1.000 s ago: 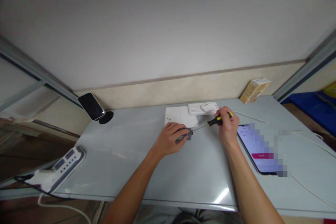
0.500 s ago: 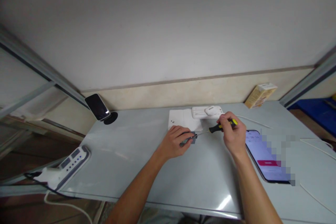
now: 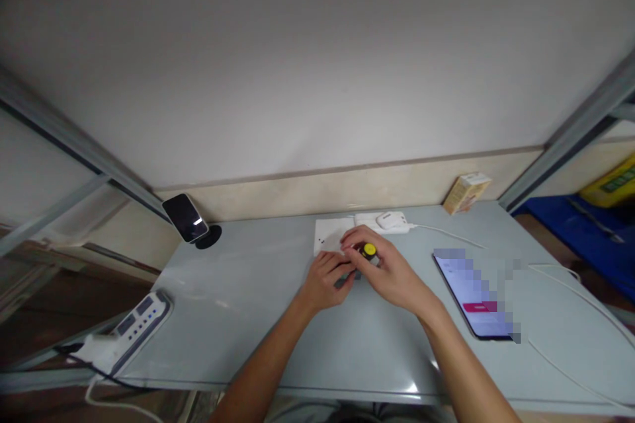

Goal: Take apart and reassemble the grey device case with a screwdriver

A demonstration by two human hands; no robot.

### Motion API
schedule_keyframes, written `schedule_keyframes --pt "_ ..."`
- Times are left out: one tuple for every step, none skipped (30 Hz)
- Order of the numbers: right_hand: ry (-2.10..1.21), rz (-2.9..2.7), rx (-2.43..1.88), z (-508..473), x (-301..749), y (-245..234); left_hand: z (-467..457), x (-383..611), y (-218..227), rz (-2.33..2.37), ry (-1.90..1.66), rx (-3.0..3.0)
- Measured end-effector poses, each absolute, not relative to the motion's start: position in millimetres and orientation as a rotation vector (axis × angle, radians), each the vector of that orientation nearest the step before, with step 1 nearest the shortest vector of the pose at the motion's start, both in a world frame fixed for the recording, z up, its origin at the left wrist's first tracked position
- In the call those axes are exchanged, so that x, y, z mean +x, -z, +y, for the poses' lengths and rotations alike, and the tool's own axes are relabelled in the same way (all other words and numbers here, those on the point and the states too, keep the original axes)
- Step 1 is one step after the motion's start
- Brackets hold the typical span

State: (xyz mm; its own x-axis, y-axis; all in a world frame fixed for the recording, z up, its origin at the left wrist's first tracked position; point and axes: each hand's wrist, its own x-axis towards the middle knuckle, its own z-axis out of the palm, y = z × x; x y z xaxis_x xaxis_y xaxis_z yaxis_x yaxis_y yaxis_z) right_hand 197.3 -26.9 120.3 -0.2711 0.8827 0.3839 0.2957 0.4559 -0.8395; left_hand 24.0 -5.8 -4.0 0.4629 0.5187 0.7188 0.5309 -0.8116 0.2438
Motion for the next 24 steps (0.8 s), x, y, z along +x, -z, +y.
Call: schedule_keyframes --pt "-0.890 -1.731 -1.003 -28 195 -116 -7 24 5 -0.984 1.292 -2.671" --pt "-0.955 -1.669 -0.996 -28 192 -110 -8 24 6 -1.006 1.283 -2.671" --pt "-0.954 -1.601 -0.997 -30 190 -105 -9 24 5 -1.025 1.274 -2.678" --pt "-0.919 -1.541 -0.992 -32 187 -100 -11 23 4 -1.041 1.269 -2.689" --pt "-0.892 -1.490 -0.979 -34 185 -95 -13 23 2 -1.052 1.267 -2.706" --pt "-0.877 -1.445 -0.965 -37 182 -92 -15 22 0 -1.063 1.265 -2.728" --pt "-0.881 -1.408 -0.950 -42 180 -90 -17 21 -2 -1.076 1.265 -2.750" --pt "-0.898 -1.376 -0.938 -46 178 -89 -20 21 -4 -1.092 1.264 -2.771" --pt "-0.921 -1.347 -0.932 -51 176 -89 -23 21 -6 -1.111 1.264 -2.786" --pt "-0.934 -1.319 -0.927 -56 175 -90 -26 20 -7 -1.133 1.262 -2.797" --pt "-0.936 -1.298 -0.927 -61 174 -92 -28 20 -8 -1.155 1.261 -2.802" --pt "-0.930 -1.285 -0.931 -65 174 -94 -31 20 -8 -1.176 1.262 -2.801" --pt "-0.916 -1.285 -0.933 -69 175 -97 -33 20 -8 -1.195 1.263 -2.798" --pt "-0.909 -1.298 -0.932 -72 176 -99 -35 20 -7 -1.213 1.263 -2.790" --pt "-0.914 -1.317 -0.926 -74 177 -101 -36 20 -7 -1.231 1.262 -2.780" --pt "-0.930 -1.332 -0.918 -76 178 -103 -37 20 -7 -1.250 1.257 -2.774" --pt "-0.953 -1.337 -0.916 -78 179 -103 -38 20 -7 -1.267 1.247 -2.772" --pt "-0.972 -1.334 -0.923 -79 180 -103 -38 20 -7 -1.281 1.232 -2.777" --pt "-0.983 -1.325 -0.945 -81 181 -101 -39 20 -8 -1.292 1.212 -2.788" --pt "-0.982 -1.317 -0.980 -82 181 -100 -39 19 -8 -1.297 1.189 -2.802" --pt "-0.966 -1.312 -1.017 -84 181 -98 -40 19 -9 -1.296 1.160 -2.819" --pt "-0.941 -1.311 -1.047 -85 181 -97 -41 18 -9 -1.291 1.133 -2.833" --pt "-0.916 -1.313 -1.065 -86 181 -96 -42 17 -9 -1.282 1.109 -2.844" --pt "-0.899 -1.311 -1.070 -88 180 -96 -44 17 -10 -1.274 1.090 -2.853"
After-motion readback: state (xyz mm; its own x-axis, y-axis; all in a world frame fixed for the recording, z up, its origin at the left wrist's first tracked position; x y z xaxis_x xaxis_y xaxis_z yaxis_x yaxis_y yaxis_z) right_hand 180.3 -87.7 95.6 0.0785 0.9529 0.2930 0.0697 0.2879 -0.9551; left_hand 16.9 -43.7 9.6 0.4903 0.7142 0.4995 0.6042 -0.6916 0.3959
